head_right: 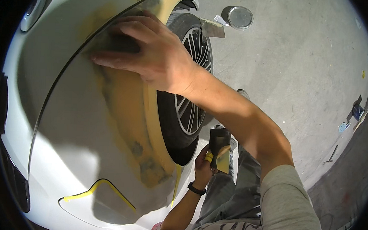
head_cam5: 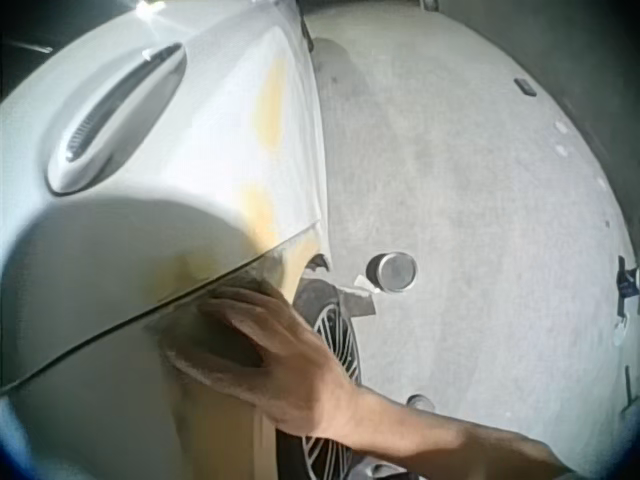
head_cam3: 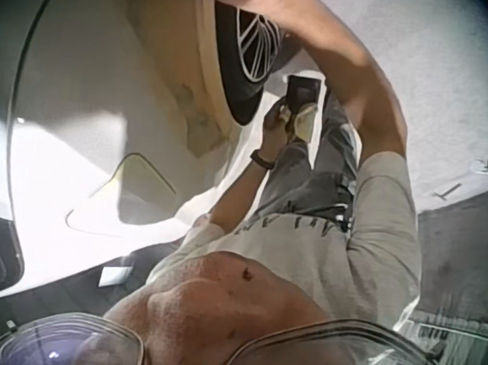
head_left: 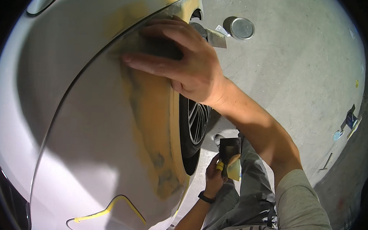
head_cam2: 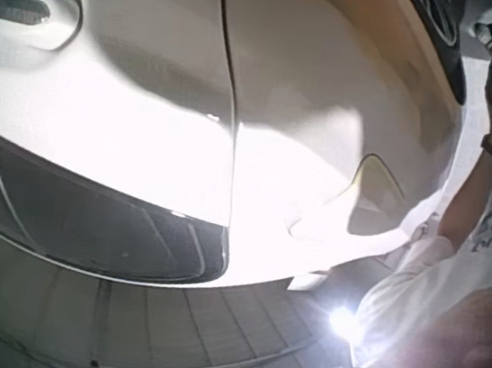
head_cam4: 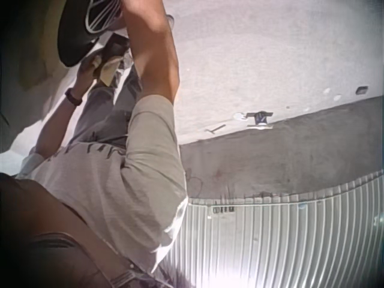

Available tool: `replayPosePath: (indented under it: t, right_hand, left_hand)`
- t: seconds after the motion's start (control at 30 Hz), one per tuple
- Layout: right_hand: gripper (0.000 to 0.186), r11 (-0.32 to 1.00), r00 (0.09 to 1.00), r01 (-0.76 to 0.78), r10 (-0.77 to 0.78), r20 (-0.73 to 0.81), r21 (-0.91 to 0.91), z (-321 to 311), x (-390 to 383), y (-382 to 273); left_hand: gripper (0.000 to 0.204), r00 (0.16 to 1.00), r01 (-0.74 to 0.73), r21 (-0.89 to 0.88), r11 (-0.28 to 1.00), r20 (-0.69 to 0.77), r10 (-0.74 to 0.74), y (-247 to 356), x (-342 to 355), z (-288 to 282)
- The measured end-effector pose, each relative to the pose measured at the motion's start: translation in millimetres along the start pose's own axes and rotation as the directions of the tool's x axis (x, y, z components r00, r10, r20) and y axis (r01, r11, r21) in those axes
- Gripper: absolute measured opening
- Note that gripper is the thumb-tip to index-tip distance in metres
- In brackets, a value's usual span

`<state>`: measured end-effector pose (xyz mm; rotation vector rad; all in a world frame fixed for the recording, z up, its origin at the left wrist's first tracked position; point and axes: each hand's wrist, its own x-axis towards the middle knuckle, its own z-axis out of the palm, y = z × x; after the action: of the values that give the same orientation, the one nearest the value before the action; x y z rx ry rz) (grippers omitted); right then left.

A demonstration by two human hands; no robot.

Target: The person kneels beside a white car and applies yellow body filler to the rear wheel arch using a putty knife and a flexible spreader. They repeatedly scoop filler from a container, spread it over the sanded area, and smooth the surface to level the repair.

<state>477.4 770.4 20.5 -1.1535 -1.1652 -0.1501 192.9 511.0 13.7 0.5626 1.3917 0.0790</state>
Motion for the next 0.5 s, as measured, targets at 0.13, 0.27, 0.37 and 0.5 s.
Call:
replayPosePath:
  t: [0.13,0.27,0.37,0.5]
  right_hand:
    - [0.051,1.000,1.000,-0.011,0.011,0.022,0.015,-0.5,-1.1,-4.4]
    - [0.049,0.996,0.999,-0.040,0.040,0.006,0.076,-10.4,-5.3,-12.7]
    - [0.046,0.997,0.998,-0.052,0.051,0.027,0.064,-16.6,-4.9,-12.6]
    - [0.040,1.000,1.000,-0.012,0.012,-0.012,-0.020,-12.0,1.9,-1.1]
  left_hand:
    - [0.051,0.998,-0.067,0.062,0.996,-0.007,0.067,-7.0,4.3,1.5]
    - [0.048,1.000,0.004,0.062,0.998,-0.028,-0.002,-10.9,8.8,3.5]
    - [0.043,0.998,-0.055,-0.005,0.998,0.004,0.055,-7.5,9.0,8.8]
    - [0.042,1.000,-0.006,-0.030,1.000,-0.004,0.006,2.8,7.0,16.1]
